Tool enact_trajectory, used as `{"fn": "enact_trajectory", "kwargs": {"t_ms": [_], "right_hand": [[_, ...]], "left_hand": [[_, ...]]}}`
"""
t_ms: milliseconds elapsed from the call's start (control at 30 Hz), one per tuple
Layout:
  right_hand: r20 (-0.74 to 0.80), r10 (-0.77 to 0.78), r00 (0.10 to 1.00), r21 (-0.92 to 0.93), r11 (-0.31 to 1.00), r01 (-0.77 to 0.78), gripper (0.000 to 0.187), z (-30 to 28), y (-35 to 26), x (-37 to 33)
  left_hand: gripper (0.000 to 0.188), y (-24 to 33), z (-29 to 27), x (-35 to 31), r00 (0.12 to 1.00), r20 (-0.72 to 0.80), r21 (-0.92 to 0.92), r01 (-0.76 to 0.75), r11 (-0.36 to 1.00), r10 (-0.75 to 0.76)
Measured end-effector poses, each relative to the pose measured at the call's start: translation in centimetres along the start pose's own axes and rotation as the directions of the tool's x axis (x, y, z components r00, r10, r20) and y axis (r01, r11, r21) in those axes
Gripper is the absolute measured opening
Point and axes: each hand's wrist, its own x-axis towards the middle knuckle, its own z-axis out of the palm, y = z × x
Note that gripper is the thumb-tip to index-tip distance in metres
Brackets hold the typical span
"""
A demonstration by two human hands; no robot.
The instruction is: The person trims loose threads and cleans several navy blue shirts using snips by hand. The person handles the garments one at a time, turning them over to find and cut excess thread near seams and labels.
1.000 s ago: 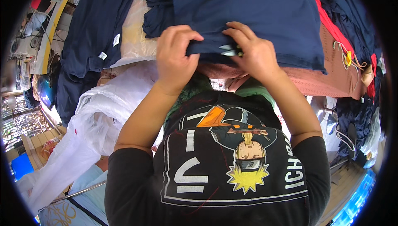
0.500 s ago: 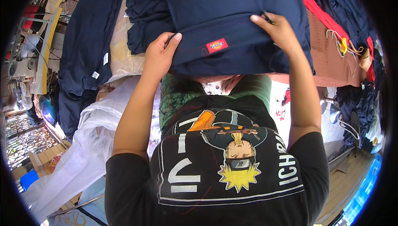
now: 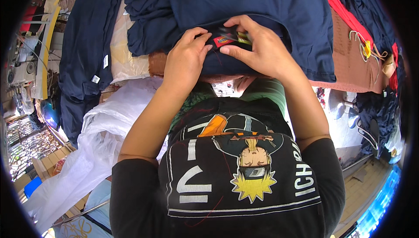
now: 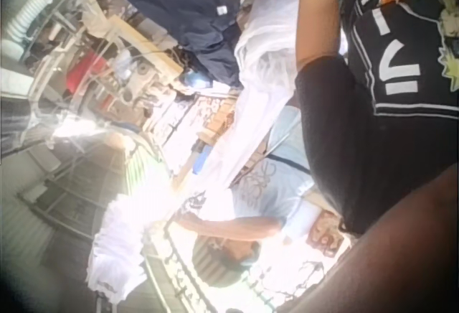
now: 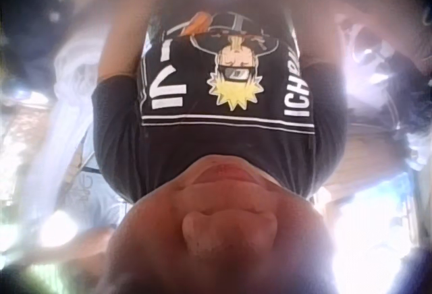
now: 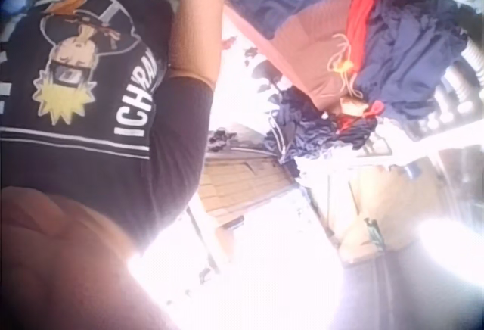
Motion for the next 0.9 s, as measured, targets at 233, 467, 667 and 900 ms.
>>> {"fn": "enact_trajectory", "kwargs": {"t_ms": [233, 467, 667, 900], "right_hand": [[-0.095, -0.146, 0.985, -0.010, 0.989, 0.146, 0.019, 2.6, 3.1, 0.5], [-0.074, -0.161, 0.984, -0.075, 0.985, 0.155, 0.016, 2.9, 2.8, 0.3], [-0.048, -0.200, 0.979, -0.146, 0.971, 0.191, 0.015, 3.1, 1.8, 0.7], [-0.111, -0.136, 0.985, 0.003, 0.991, 0.137, 0.015, 3.4, 2.9, 0.7]], "left_hand": [[0.015, -1.0, 1.2, -0.3, 0.999, -0.020, 0.084, 0.052, 0.995, -0.050], [0.011, -1.1, 0.8, 0.1, 0.991, -0.031, -0.055, 0.127, 0.990, -0.129], [0.011, -0.8, 0.6, 0.0, 0.982, 0.020, -0.088, 0.189, 0.978, -0.188], [0.014, -1.2, 1.4, -0.7, 0.997, -0.072, -0.030, 0.017, 0.999, -0.019]]}}
